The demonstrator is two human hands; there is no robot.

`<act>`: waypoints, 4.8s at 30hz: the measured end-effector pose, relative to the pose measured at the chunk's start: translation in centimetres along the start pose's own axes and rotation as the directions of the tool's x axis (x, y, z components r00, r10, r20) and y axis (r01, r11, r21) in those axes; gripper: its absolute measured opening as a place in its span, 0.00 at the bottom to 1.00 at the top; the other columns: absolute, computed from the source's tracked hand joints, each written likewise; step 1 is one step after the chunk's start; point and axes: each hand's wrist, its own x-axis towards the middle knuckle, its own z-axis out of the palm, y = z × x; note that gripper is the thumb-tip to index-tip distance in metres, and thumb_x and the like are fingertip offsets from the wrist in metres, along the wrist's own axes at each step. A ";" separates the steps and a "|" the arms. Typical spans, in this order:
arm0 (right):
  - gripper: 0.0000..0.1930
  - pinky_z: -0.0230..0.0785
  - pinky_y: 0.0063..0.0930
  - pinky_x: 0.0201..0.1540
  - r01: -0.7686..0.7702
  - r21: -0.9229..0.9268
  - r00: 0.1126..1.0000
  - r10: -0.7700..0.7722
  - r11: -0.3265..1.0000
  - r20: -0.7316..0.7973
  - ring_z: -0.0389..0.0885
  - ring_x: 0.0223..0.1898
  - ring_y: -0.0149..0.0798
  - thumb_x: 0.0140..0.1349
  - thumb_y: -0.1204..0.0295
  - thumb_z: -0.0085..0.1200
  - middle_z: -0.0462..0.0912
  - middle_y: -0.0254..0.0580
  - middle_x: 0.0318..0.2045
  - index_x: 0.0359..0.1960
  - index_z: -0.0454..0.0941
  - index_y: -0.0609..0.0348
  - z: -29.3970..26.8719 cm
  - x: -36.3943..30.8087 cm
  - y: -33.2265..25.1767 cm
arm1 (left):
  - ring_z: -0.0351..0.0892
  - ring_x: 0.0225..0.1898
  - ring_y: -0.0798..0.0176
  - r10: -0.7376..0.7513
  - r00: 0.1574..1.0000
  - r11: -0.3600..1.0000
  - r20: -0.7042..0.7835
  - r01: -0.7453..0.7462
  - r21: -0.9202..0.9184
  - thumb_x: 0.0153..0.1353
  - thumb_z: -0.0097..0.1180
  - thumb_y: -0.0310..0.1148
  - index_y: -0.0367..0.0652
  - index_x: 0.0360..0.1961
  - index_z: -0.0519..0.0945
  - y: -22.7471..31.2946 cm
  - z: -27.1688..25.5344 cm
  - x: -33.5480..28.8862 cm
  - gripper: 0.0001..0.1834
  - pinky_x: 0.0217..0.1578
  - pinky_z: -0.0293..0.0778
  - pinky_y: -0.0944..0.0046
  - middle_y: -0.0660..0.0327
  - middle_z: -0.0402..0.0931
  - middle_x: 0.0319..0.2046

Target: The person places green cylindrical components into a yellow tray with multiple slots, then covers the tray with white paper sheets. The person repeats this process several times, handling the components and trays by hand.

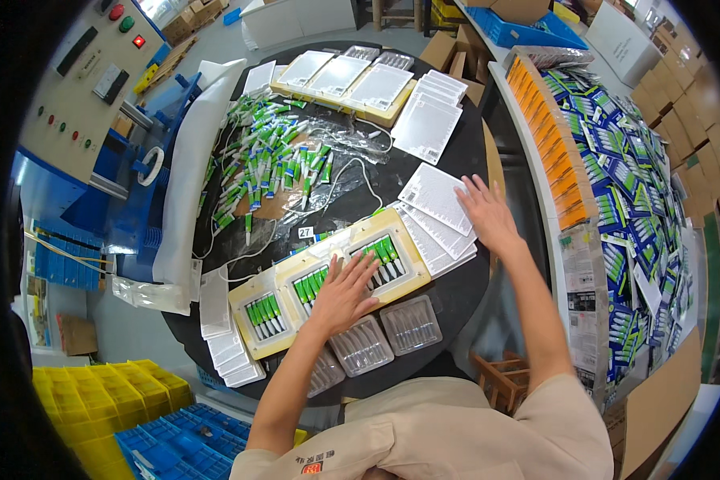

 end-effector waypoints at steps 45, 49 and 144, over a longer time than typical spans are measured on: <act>0.42 0.55 0.48 0.72 0.372 0.719 0.877 -0.477 0.588 -0.064 0.61 0.71 0.52 0.49 0.72 0.63 0.58 0.49 0.75 0.70 0.64 0.62 -5.8 -1.4 -26.4 | 0.79 0.57 0.45 -0.123 0.937 0.879 -0.327 0.256 0.403 0.64 0.51 0.26 0.28 0.55 0.75 -15.9 -8.8 -26.4 0.19 0.61 0.73 0.50 0.43 0.77 0.56; 0.40 0.55 0.45 0.74 0.141 0.915 0.971 -0.235 0.378 -0.053 0.61 0.73 0.58 0.50 0.76 0.63 0.66 0.58 0.70 0.70 0.65 0.60 -6.8 -1.4 -17.6 | 0.78 0.59 0.39 -0.111 0.893 0.912 -0.435 0.265 0.312 0.65 0.53 0.25 0.27 0.53 0.73 -6.1 -8.1 -25.2 0.17 0.63 0.73 0.46 0.37 0.75 0.58; 0.41 0.32 0.70 0.75 0.302 0.437 0.949 -0.310 0.847 -0.055 0.42 0.78 0.67 0.66 0.42 0.50 0.52 0.64 0.76 0.74 0.62 0.55 -2.0 2.8 -30.9 | 0.42 0.78 0.37 -0.554 0.798 0.822 -0.239 0.569 -0.004 0.69 0.51 0.56 0.46 0.77 0.57 -7.5 0.5 -16.9 0.42 0.75 0.40 0.36 0.43 0.43 0.78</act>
